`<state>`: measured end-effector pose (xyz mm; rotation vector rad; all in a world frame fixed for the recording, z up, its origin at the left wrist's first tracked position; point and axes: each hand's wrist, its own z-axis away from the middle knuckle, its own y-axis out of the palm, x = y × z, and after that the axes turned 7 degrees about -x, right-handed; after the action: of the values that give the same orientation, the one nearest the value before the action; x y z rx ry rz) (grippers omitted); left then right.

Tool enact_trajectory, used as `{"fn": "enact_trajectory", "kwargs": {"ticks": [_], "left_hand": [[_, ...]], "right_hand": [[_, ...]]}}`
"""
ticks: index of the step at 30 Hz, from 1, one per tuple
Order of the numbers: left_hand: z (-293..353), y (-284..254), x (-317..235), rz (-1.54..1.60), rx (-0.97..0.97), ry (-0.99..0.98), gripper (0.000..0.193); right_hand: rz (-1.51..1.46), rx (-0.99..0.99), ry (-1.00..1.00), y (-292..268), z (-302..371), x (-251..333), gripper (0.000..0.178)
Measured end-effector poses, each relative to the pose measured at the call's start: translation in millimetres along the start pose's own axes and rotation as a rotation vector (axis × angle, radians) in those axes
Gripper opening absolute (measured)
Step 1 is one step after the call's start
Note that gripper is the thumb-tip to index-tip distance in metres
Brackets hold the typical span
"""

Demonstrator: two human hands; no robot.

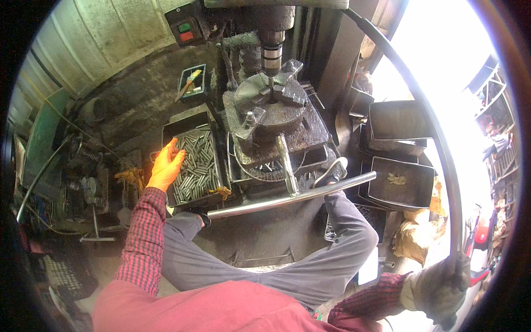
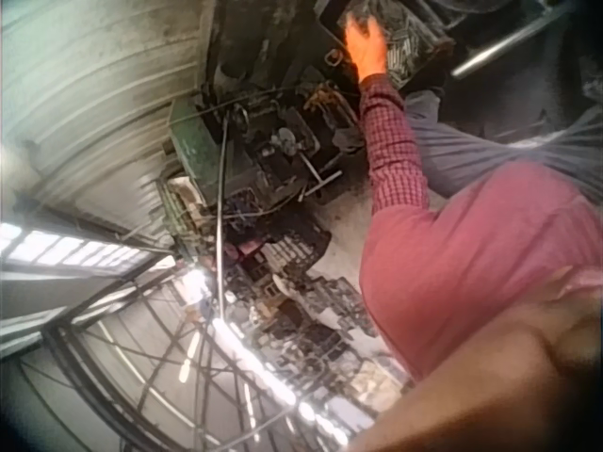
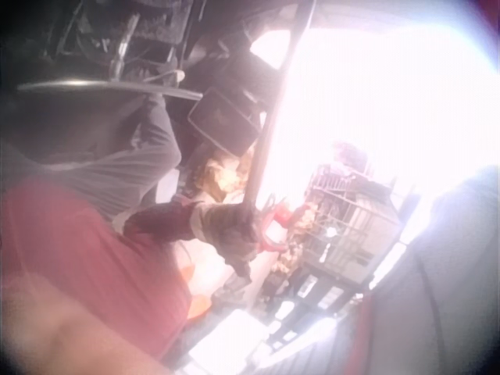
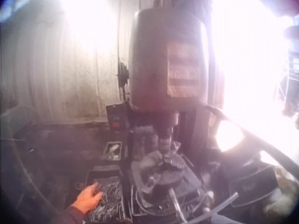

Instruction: The person repeatedly picks small metal pieces from a tray, places them into a drill press vise, operates the machine, and removes the processed pieces. The cycle continues with multiple items handled one at a time.

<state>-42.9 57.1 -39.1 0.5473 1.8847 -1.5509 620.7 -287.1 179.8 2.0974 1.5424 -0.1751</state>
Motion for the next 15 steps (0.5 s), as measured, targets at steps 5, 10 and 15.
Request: {"fn": "enact_trajectory", "kwargs": {"ticks": [5,10,15], "left_hand": [[-2,0,-8,0.013,0.021,0.001,0.07],[-3,-1,-10,0.017,0.027,0.002,0.07],[-4,0,-3,0.064,0.023,-0.004,0.071]], "right_hand": [[-0.205,-0.284,0.101,18,-28,-9,0.049],[-0.458,-0.184,0.167,4,-45,-16,0.041],[-0.454,-0.347,0.1,-7,-76,-24,0.039]]}}
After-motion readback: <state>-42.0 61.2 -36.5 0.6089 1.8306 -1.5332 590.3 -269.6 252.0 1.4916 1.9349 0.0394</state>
